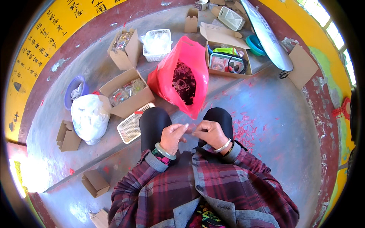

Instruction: The person sits on the floor and assembles small keychains by hand. They pick up small metal rings and charms from a pink bag and a white basket, then link them together to form finished keychains.

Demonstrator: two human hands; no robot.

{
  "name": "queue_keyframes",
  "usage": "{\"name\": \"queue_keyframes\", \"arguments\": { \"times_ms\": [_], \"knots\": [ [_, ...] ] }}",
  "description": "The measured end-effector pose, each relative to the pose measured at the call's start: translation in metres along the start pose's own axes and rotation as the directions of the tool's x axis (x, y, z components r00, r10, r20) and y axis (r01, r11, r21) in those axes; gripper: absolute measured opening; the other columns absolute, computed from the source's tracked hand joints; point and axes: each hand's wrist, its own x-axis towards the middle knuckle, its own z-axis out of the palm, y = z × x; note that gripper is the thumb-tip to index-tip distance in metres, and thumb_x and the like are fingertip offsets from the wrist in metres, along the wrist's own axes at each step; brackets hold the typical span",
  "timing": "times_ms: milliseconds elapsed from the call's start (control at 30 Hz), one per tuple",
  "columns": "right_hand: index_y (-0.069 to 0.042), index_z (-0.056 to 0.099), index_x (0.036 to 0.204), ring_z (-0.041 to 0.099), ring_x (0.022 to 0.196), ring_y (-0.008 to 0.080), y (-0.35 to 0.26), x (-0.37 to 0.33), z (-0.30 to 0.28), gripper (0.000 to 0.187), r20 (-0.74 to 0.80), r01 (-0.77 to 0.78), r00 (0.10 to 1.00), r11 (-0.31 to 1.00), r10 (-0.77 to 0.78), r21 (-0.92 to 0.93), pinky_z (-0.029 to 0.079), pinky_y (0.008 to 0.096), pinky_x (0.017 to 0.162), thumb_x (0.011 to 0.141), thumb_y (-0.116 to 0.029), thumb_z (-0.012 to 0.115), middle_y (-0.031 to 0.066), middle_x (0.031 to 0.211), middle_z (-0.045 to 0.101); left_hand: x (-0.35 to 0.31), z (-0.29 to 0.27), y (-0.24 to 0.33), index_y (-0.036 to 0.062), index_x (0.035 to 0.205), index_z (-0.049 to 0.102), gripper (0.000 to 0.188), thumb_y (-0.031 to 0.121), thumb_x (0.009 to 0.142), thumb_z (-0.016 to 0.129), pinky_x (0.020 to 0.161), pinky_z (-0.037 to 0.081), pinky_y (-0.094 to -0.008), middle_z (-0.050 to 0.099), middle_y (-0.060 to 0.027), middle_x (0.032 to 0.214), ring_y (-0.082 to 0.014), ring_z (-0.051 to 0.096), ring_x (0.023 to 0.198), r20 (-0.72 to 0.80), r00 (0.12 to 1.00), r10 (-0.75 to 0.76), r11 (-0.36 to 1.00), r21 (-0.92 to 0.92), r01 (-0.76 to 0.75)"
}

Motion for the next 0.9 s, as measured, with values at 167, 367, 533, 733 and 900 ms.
{"name": "queue_keyframes", "arguments": {
  "times_ms": [167,367,533,733,900],
  "knots": [
    [0.002,0.06,0.07,0.052,0.062,0.0085,-0.006,-0.001,-0.006,0.01,0.037,0.033,0.999,0.996,-0.03,-0.08,0.042,0.0248,0.055,0.072,-0.003,0.068,0.0057,0.067,0.056,0.003,-0.005,0.003,-0.0026,0.09,0.062,0.017,0.014,0.086,0.059,0.07,0.053,-0.0266,0.064,-0.01,0.086,-0.015,0.063,0.077,0.085,0.995,-0.058,0.998,-0.024,0.061],
    [0.002,0.062,0.075,0.058,0.062,0.0152,-0.004,0.0,-0.01,0.008,0.053,0.103,0.994,0.976,-0.095,-0.194,0.045,0.0272,0.057,0.074,-0.006,0.065,0.0098,0.07,0.06,0.003,-0.01,0.0,-0.0048,0.094,0.062,0.017,0.008,0.084,0.061,0.075,0.053,-0.0278,0.064,-0.0106,0.089,-0.0161,0.063,0.08,0.137,0.987,-0.083,0.995,-0.035,0.089],
    [0.001,0.064,0.078,0.06,0.064,0.0172,-0.002,-0.001,-0.01,0.008,0.06,0.09,0.995,0.981,-0.081,-0.172,0.046,0.0277,0.059,0.075,-0.007,0.064,0.011,0.072,0.062,0.003,-0.008,-0.006,-0.0053,0.092,0.063,0.018,0.011,0.083,0.064,0.073,0.052,-0.0263,0.065,-0.0082,0.086,-0.0136,0.062,0.076,0.062,0.997,0.037,0.997,0.062,-0.041],
    [0.001,0.064,0.077,0.06,0.063,0.0176,0.001,-0.002,-0.01,0.01,0.061,0.077,0.996,0.985,-0.068,-0.155,0.046,0.028,0.058,0.073,-0.009,0.065,0.0107,0.07,0.061,0.007,-0.01,-0.01,-0.0048,0.094,0.061,0.02,0.011,0.082,0.065,0.07,0.052,-0.0265,0.063,-0.0069,0.088,-0.0128,0.061,0.075,0.001,0.996,0.092,0.996,0.002,-0.092],
    [-0.002,0.058,0.065,0.056,0.06,0.0223,-0.005,0.004,-0.005,0.009,-0.162,0.226,0.928,0.851,-0.336,-0.473,0.044,0.0337,0.056,0.069,-0.007,0.065,0.0091,0.062,0.054,0.002,0.002,-0.011,-0.0018,0.103,0.055,0.024,0.011,0.084,0.062,0.07,0.053,-0.0281,0.059,-0.0062,0.093,-0.0125,0.059,0.081,-0.095,0.979,0.183,0.983,0.049,-0.179]
  ]
}}
